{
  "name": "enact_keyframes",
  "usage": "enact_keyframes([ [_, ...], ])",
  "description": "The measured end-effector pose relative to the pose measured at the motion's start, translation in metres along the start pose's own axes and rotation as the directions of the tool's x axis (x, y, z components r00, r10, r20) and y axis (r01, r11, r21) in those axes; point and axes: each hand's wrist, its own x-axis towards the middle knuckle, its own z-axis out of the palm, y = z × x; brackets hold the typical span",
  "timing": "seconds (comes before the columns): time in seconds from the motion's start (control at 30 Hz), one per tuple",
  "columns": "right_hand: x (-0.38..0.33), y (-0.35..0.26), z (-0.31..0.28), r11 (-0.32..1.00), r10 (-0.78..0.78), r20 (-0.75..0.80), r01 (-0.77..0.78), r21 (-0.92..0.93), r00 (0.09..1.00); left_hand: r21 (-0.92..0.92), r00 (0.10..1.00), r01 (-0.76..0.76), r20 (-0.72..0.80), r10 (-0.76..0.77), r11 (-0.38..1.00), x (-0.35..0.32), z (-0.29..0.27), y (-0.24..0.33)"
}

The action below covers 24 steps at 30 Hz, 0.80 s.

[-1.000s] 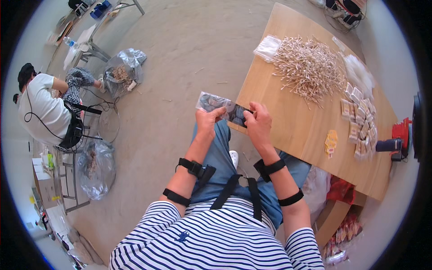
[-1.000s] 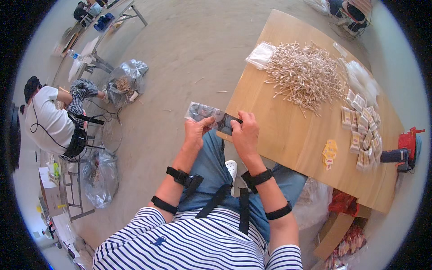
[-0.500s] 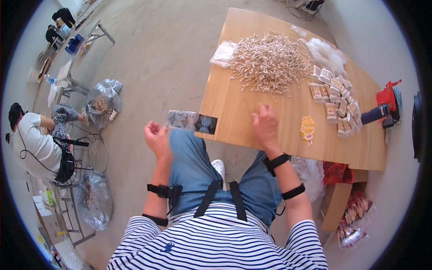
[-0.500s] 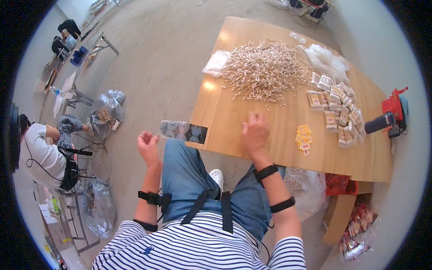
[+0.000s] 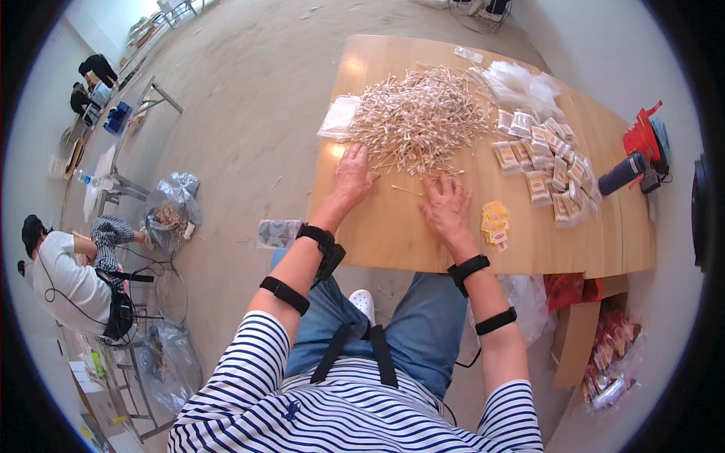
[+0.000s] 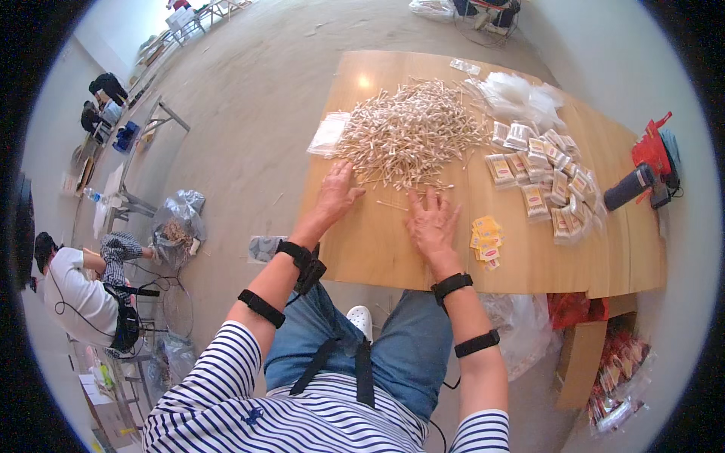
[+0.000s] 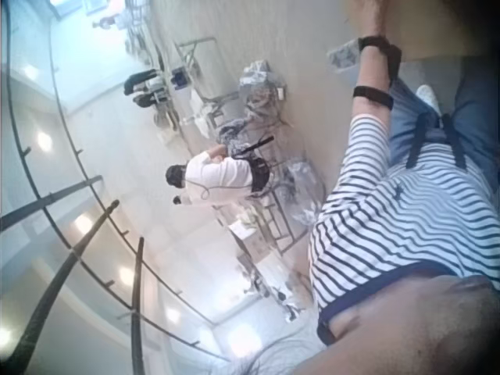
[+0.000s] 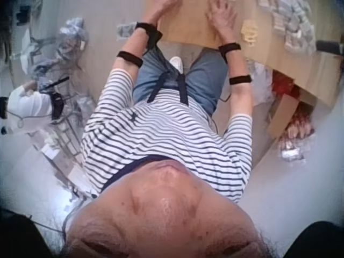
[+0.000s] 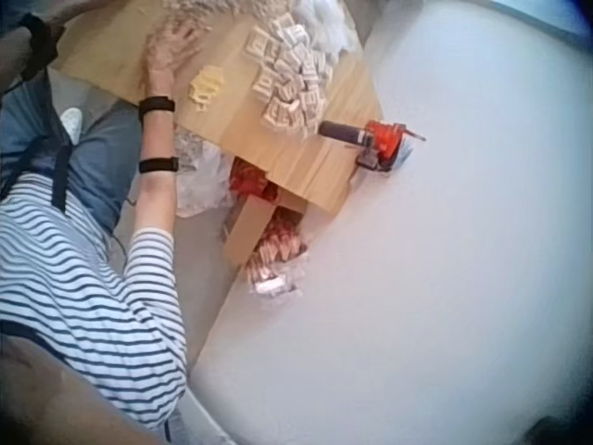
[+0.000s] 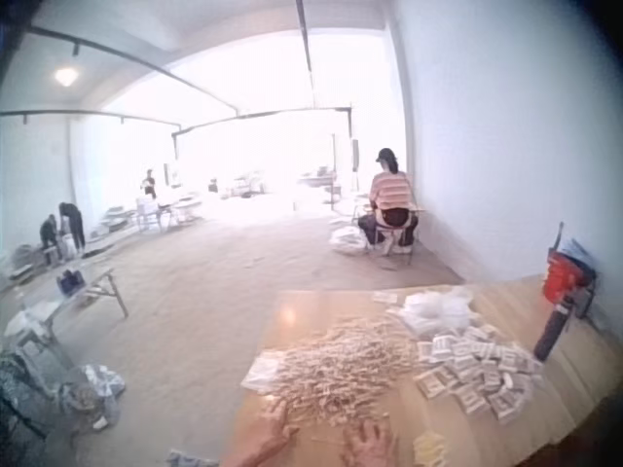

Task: The recorder gathers cotton-tipped swabs, aligns them, and places them into small plastic bags.

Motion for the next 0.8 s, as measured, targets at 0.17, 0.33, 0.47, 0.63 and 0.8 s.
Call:
enact_keyframes([
  [0.17,0.003,0.011,-0.004,0.999,0.012,-0.041,-0.01,0.04,0.999,0.089,0.997,-0.073,0.004,0.073,0.993,-0.026,0.016,0.019],
  [0.33,-0.004,0.003,0.002,1.0,0.001,-0.209,0.003,0.019,0.978,0.178,0.987,-0.142,0.097,0.126,0.974,-0.074,0.005,0.028],
  [0.47,-0.016,-0.013,-0.002,0.99,-0.114,-0.227,0.13,0.056,0.967,0.209,0.962,-0.23,0.195,0.19,0.95,-0.108,-0.018,0.034],
  [0.63,0.002,-0.001,0.014,0.997,-0.037,-0.288,0.055,0.057,0.957,0.209,0.926,-0.316,0.28,0.253,0.925,-0.136,-0.05,0.038],
  [0.8,-0.001,-0.018,0.012,0.999,0.037,-0.287,-0.023,0.049,0.957,0.135,0.882,-0.393,0.333,0.332,0.91,-0.146,-0.06,0.027],
])
